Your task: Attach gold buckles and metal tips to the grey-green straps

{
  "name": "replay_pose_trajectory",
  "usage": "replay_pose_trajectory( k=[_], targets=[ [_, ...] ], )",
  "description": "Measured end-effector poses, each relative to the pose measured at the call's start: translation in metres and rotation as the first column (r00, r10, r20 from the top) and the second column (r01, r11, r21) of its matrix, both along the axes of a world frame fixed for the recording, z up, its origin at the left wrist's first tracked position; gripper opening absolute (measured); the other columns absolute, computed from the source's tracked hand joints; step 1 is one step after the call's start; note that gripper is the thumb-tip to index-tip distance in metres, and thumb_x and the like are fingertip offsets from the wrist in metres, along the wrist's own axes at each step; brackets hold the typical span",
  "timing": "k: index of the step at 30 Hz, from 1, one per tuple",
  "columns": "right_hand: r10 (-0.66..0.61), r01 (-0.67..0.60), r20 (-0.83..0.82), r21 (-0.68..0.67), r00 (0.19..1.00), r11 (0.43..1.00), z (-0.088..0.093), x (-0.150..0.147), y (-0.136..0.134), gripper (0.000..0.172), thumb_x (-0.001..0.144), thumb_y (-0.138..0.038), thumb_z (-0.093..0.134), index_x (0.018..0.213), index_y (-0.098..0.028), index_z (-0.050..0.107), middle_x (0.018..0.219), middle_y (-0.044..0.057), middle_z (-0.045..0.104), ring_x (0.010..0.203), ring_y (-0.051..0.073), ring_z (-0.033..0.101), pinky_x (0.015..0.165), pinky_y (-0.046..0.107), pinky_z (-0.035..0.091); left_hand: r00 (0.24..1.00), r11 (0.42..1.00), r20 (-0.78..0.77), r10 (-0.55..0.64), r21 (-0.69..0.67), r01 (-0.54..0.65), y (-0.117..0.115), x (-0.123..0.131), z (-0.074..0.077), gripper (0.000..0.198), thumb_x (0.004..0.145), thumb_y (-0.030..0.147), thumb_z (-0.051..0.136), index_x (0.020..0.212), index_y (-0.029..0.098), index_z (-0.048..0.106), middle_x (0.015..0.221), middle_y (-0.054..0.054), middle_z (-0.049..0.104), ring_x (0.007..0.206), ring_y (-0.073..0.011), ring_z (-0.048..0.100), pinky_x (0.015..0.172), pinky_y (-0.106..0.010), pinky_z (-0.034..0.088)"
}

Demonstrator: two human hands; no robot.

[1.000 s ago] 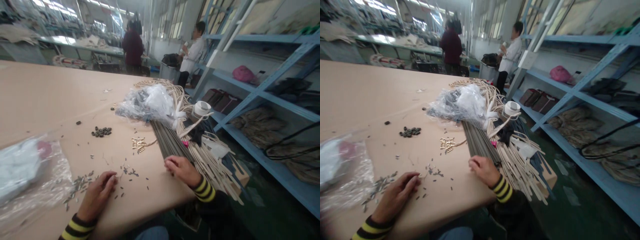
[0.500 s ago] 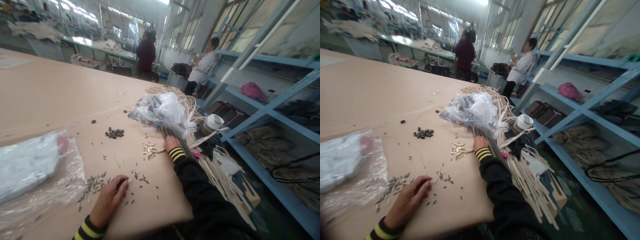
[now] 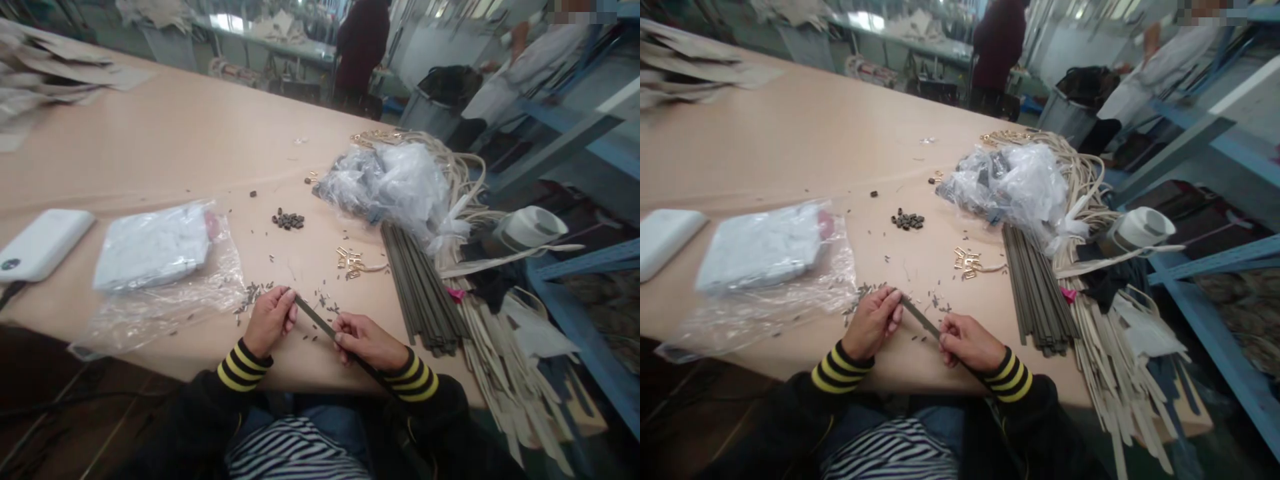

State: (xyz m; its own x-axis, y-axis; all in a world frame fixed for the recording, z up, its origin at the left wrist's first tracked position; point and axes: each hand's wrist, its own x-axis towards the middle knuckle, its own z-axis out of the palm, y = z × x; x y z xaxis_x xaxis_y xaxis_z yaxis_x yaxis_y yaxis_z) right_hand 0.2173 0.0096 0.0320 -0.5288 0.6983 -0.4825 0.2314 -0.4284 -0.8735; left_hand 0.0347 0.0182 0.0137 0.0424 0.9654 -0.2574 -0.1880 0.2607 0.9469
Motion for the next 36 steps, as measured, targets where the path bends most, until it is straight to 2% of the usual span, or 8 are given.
replay_pose_trajectory(
  k=[8, 12, 15, 21, 27, 31, 34, 36],
  targets=[
    [-0.104, 0.083, -0.193, -0.117, 0.976, 0.990, -0.006, -0.027, 0.009, 0.038, 0.068, -0.049, 0.056, 0.067, -0.011, 0.055, 0.053, -0.003, 0.051, 0.039, 0.003, 0.040, 0.037, 0.017, 0.030, 0.968, 0.984, 0.181, -0.176, 0.040, 0.172, -0.018, -0.001, 0.002, 0.025, 0.071, 0.037, 0.057, 0.080, 0.014, 0.053, 0.048, 0.006, 0.051, 0.034, -0.0034, 0.043, 0.031, -0.013, 0.032],
    [-0.107, 0.111, -0.073, 0.051, 0.992, 0.993, -0.003, -0.029, 0.009, 0.031, 0.067, -0.043, 0.058, 0.065, -0.013, 0.052, 0.050, -0.005, 0.047, 0.041, 0.004, 0.040, 0.040, 0.017, 0.033, 0.963, 0.990, 0.229, -0.140, 0.030, 0.137, -0.022, -0.007, -0.001, 0.026, 0.071, 0.038, 0.057, 0.081, 0.013, 0.053, 0.053, 0.004, 0.054, 0.039, -0.0044, 0.048, 0.034, -0.013, 0.035],
    [-0.082, 0.081, -0.004, 0.187, 0.997, 0.979, 0.000, -0.029, 0.007, 0.023, 0.070, -0.036, 0.056, 0.072, -0.013, 0.054, 0.051, -0.005, 0.048, 0.043, 0.005, 0.043, 0.043, 0.019, 0.036, 0.987, 0.996, 0.139, -0.084, 0.006, 0.084, -0.023, -0.010, -0.003, 0.025, 0.073, 0.036, 0.055, 0.083, 0.013, 0.054, 0.055, 0.004, 0.053, 0.041, -0.0043, 0.048, 0.036, -0.014, 0.037],
    [-0.032, 0.037, -0.061, 0.088, 0.998, 0.995, 0.001, -0.032, 0.005, 0.018, 0.064, -0.028, 0.060, 0.073, -0.015, 0.050, 0.058, -0.004, 0.049, 0.049, 0.006, 0.045, 0.044, 0.018, 0.039, 0.992, 0.996, -0.124, -0.025, 0.077, 0.034, -0.023, -0.010, -0.003, 0.024, 0.073, 0.033, 0.053, 0.087, 0.013, 0.054, 0.053, 0.005, 0.052, 0.043, -0.0052, 0.046, 0.040, -0.015, 0.039],
    [-0.062, 0.073, -0.188, 0.049, 0.980, 0.996, -0.005, -0.036, 0.003, 0.017, 0.065, -0.027, 0.060, 0.072, -0.015, 0.050, 0.058, -0.005, 0.050, 0.047, 0.006, 0.046, 0.045, 0.018, 0.040, 0.997, 0.998, -0.073, 0.000, 0.063, 0.004, -0.022, -0.004, -0.003, 0.019, 0.073, 0.031, 0.053, 0.080, 0.016, 0.044, 0.051, 0.008, 0.049, 0.044, -0.0049, 0.045, 0.043, -0.015, 0.038],
    [-0.105, 0.120, -0.275, 0.036, 0.956, 0.992, -0.010, -0.039, 0.001, 0.018, 0.065, -0.027, 0.061, 0.071, -0.015, 0.050, 0.058, -0.004, 0.053, 0.048, 0.006, 0.047, 0.044, 0.017, 0.039, 0.991, 0.994, -0.112, -0.067, 0.075, 0.076, -0.021, -0.001, -0.005, 0.014, 0.076, 0.030, 0.048, 0.075, 0.018, 0.041, 0.053, 0.007, 0.046, 0.045, -0.0065, 0.045, 0.045, -0.018, 0.039],
    [-0.140, 0.154, -0.265, 0.033, 0.954, 0.987, -0.012, -0.041, 0.002, 0.019, 0.065, -0.028, 0.062, 0.073, -0.015, 0.050, 0.057, -0.004, 0.053, 0.048, 0.006, 0.047, 0.043, 0.017, 0.039, 0.928, 0.962, -0.372, 0.011, 0.258, 0.092, -0.024, -0.001, -0.005, 0.012, 0.079, 0.026, 0.043, 0.076, 0.016, 0.049, 0.072, -0.002, 0.055, 0.067, -0.0128, 0.055, 0.062, -0.027, 0.046],
    [-0.172, 0.188, -0.248, 0.041, 0.953, 0.981, -0.013, -0.042, 0.003, 0.021, 0.064, -0.029, 0.063, 0.073, -0.015, 0.050, 0.056, -0.004, 0.052, 0.047, 0.006, 0.046, 0.041, 0.017, 0.039, 0.844, 0.893, -0.527, 0.098, 0.420, 0.159, -0.026, -0.002, -0.004, 0.015, 0.080, 0.022, 0.041, 0.082, 0.015, 0.054, 0.086, -0.007, 0.058, 0.085, -0.0165, 0.054, 0.077, -0.033, 0.045]
  ],
)
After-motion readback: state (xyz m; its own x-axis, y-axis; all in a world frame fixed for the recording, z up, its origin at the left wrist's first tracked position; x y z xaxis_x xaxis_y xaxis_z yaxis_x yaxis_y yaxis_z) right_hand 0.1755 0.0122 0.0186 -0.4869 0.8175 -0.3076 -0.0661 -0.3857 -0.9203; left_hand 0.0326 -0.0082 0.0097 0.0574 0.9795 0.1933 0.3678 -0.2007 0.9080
